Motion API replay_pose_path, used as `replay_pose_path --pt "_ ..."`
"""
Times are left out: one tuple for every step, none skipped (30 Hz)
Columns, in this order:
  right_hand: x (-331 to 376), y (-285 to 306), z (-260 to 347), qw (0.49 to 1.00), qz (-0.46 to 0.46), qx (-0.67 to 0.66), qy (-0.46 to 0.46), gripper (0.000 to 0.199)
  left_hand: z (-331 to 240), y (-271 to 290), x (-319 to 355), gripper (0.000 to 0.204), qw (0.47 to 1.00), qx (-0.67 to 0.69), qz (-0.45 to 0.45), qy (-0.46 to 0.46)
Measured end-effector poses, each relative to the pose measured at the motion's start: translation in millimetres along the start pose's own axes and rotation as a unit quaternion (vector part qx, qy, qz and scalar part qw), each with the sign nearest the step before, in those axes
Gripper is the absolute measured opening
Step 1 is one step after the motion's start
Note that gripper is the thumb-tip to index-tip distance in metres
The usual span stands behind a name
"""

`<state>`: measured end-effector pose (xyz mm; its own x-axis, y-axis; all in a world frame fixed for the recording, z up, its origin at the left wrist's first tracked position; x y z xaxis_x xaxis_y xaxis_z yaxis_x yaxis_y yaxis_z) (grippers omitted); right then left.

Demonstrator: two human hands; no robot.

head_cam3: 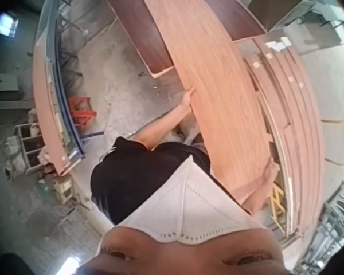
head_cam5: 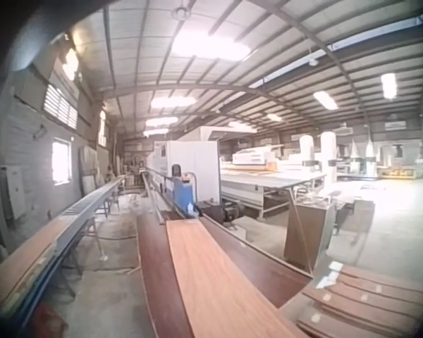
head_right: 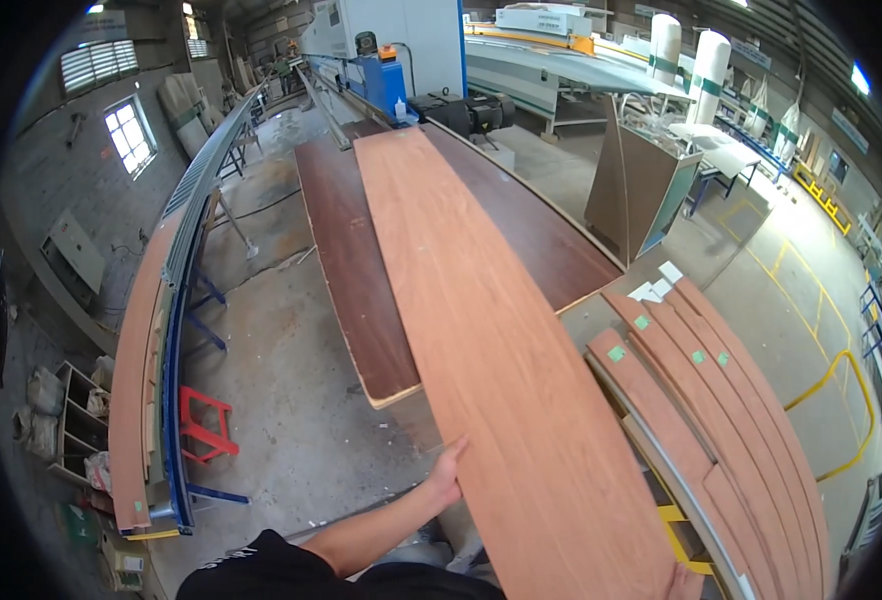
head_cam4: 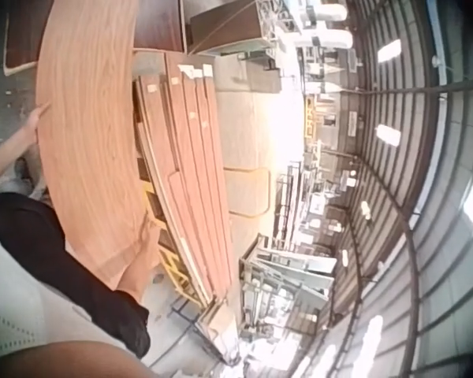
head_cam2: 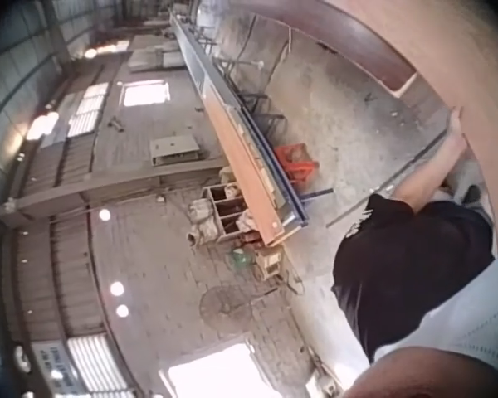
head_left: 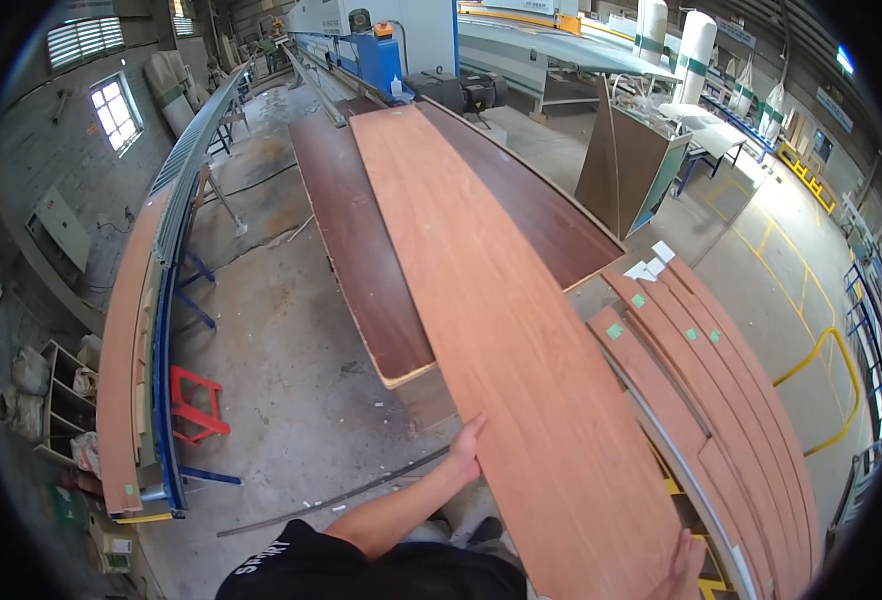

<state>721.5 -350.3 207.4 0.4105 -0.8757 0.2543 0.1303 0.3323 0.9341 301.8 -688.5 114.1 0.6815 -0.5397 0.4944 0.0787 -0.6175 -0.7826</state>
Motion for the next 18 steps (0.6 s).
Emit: replay_pose_path --pt "-2.6 2.6 -10.5 1.0 -0.004 0.004 0.003 0.054 10.8 -8.2 12.4 0.044 1.0 -0.004 0.0 0.003" --pt "-4.8 6.9 -20.7 1.0 -0.007 0.008 0.005 0.055 31.0 -13.7 18.5 0.044 1.0 -0.005 0.002 0.006" --pt "-2.3 19.7 -22.3 0.998 0.0 -0.046 -0.037 0.053 46.2 -3.6 33.5 0.044 1.0 0.004 -0.026 0.006" --pt "-3.6 26.6 -19.4 0.998 0.004 -0.049 -0.039 0.053 59.8 -0.2 47.4 0.045 0.999 0.012 -0.05 0.009" --pt "-0.9 29.4 -21.9 0.998 0.005 -0.039 -0.055 0.053 75.2 1.6 66.4 0.045 0.998 0.02 -0.048 0.02" --pt "-0.2 32.9 -24.8 0.997 0.002 -0.027 -0.066 0.053 90.3 -3.5 85.5 0.045 0.998 0.033 -0.043 0.027" --pt "-0.8 35.1 -28.3 0.997 0.002 -0.012 -0.076 0.052 105.8 1.7 100.8 0.045 0.998 0.037 -0.048 0.024" --pt "-1.8 36.4 -31.1 0.996 0.002 0.003 -0.084 0.052 122.0 7.1 115.7 0.045 0.997 0.041 -0.043 0.04" --pt "-2.4 38.4 -34.5 0.996 0.0 0.018 -0.091 0.052 135.0 9.5 127.4 0.044 0.997 0.046 -0.036 0.054" --pt "-3.6 39.6 -38.4 0.995 -0.003 0.033 -0.098 0.051 142.1 10.2 134.4 0.044 0.997 0.051 -0.038 0.049" --pt "-4.3 41.5 -42.2 0.993 -0.007 0.047 -0.104 0.051 149.4 11.5 141.4 0.046 0.996 0.054 -0.04 0.057" --pt "-0.2 42.3 -46.4 0.992 -0.006 0.064 -0.111 0.051 153.8 14.0 152.8 0.049 0.995 0.056 -0.047 0.068" --pt "-1.3 45.0 -47.9 0.99 -0.006 0.08 -0.118 0.05 153.3 15.7 155.6 0.05 0.995 0.059 -0.052 0.06" --pt "-5.8 49.4 -47.3 0.987 -0.007 0.096 -0.125 0.05 151.9 16.7 154.6 0.05 0.995 0.064 -0.058 0.056" --pt "-5.3 53.9 -47.8 0.985 -0.007 0.112 -0.133 0.049 146.8 15.3 155.9 0.049 0.993 0.083 -0.068 0.053" --pt "-7.0 57.9 -47.9 0.982 -0.011 0.125 -0.139 0.049 144.5 17.0 154.2 0.049 0.991 0.103 -0.075 0.047" --pt "-5.9 61.4 -48.4 0.98 -0.015 0.138 -0.145 0.049 142.9 24.5 148.5 0.05 0.993 0.089 -0.07 0.018" --pt "-5.7 65.4 -49.6 0.977 -0.022 0.15 -0.152 0.048 139.4 21.6 147.4 0.05 0.993 0.093 -0.07 0.013"
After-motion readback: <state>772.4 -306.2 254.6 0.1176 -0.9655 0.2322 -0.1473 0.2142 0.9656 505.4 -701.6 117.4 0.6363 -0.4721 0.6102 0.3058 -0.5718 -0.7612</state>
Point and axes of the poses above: each hand's wrist, its own x-axis away from the middle knuckle, its own y-axis out of the back of the hand, z = x × y, the point moved 6 cm from there along -x, towards the middle knuckle, and after that the axes turned 7 degrees about -y, right-handed, at the moved point
